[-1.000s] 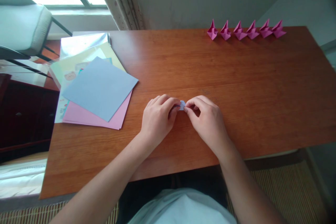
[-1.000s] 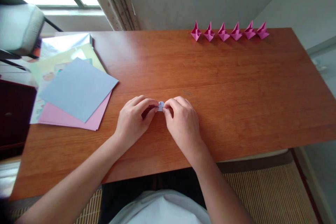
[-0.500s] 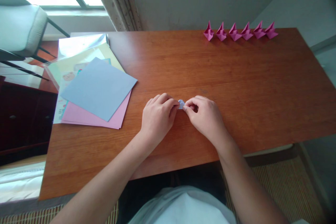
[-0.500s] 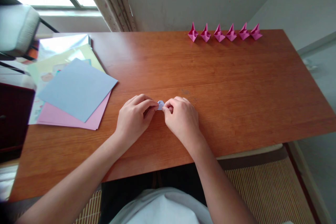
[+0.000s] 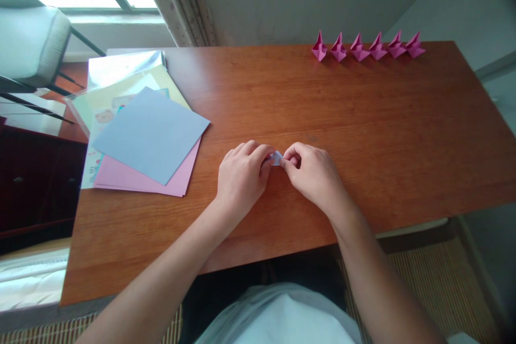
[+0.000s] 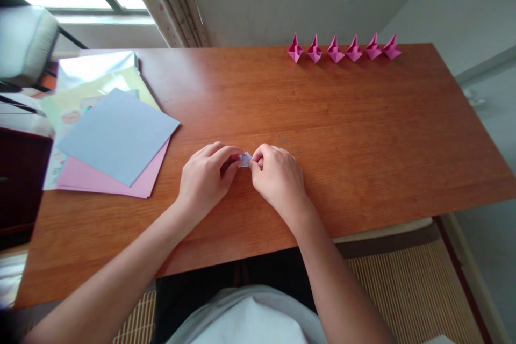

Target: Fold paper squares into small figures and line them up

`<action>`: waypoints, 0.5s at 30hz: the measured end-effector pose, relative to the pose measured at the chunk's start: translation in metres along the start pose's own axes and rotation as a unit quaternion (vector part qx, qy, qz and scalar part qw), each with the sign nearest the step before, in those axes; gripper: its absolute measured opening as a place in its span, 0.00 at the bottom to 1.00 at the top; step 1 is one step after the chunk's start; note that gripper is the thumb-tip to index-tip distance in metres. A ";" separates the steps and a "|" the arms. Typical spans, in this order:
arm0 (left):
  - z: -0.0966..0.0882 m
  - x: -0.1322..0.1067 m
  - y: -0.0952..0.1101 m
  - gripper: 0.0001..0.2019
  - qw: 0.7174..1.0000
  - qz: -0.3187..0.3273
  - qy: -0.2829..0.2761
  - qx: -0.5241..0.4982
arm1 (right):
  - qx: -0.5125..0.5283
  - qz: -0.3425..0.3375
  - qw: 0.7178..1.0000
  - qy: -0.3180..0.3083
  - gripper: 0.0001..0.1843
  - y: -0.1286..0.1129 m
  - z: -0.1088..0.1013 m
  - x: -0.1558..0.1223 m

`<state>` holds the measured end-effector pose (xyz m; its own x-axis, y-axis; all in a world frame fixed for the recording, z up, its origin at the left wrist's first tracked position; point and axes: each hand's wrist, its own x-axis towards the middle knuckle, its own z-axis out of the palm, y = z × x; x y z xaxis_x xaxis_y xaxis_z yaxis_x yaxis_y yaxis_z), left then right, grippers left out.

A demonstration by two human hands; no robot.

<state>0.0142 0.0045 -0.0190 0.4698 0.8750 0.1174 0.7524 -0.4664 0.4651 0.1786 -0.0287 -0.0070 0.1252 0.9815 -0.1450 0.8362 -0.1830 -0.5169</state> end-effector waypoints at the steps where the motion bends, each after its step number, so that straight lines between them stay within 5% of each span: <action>1: 0.000 0.000 0.001 0.07 1.000 0.001 -0.002 0.006 | -0.005 0.005 1.000 -0.002 0.03 0.000 -0.001 0.001; 7: 0.001 0.000 0.002 0.09 0.999 0.012 -0.012 0.032 | -0.047 -0.002 0.999 -0.024 0.03 -0.005 -0.006 0.003; 15: 0.004 -0.004 -0.001 0.14 1.000 0.018 -0.006 0.009 | -0.014 -0.072 0.997 0.025 0.03 0.001 -0.002 0.001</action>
<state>0.0136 0.0013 -0.0238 0.5024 0.8558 0.1232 0.7428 -0.5002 0.4451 0.1802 -0.0279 -0.0059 0.0282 0.9992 -0.0286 0.8623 -0.0387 -0.5050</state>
